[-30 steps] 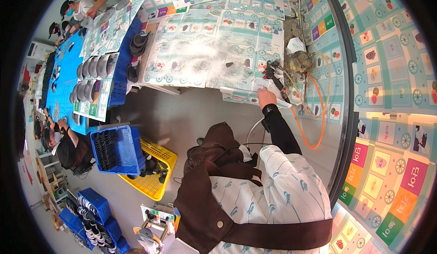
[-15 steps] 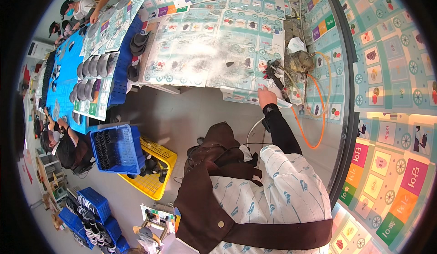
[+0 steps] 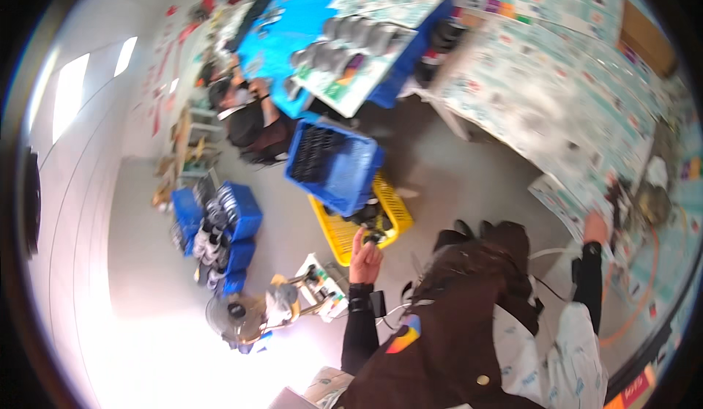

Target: Using a heat gun to process or shape shoe components at a workstation.

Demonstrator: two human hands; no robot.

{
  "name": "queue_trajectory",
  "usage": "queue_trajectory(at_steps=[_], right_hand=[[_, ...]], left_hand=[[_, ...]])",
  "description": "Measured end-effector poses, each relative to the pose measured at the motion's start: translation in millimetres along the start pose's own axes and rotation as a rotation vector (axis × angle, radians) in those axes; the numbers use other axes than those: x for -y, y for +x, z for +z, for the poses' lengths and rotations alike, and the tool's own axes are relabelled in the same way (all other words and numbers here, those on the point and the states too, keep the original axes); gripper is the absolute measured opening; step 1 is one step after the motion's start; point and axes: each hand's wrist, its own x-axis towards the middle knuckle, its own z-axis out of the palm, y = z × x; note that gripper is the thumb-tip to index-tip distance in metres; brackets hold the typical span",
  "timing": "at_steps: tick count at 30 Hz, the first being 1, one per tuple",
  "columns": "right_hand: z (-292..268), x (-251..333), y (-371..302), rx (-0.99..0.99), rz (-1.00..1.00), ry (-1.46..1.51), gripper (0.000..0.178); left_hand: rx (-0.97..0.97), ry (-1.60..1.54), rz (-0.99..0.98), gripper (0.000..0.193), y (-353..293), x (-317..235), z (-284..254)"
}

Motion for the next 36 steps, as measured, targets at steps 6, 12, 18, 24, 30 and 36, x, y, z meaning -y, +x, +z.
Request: queue_trajectory(at_steps=[6, 12, 18, 24, 30, 36], right_hand=[[-67, 40, -19, 0.029, 0.046, 0.001, 0.023], [-56, 37, -12, -0.037, 0.051, -0.030, 0.028], [-54, 40, -13, 0.000, 0.052, -0.042, 0.029], [-59, 42, -13, 0.030, 0.075, -0.042, 0.025], [-63, 37, -15, -0.023, 0.058, -0.041, 0.023], [-73, 52, -19, -0.028, 0.056, -0.026, 0.020]], left_hand=[[0.260, -0.264, 0.226, 0.050, -11, -54, 95], [0.541, 0.256, -0.330, 0.055, -9, -66, 77], [0.470, 0.609, -0.552, 0.054, -24, -69, 107], [0.436, 0.582, -0.512, 0.052, -30, -67, 110], [0.438, 0.599, -0.499, 0.050, -25, -59, 105], [0.449, 0.620, -0.489, 0.050, -26, -53, 97]])
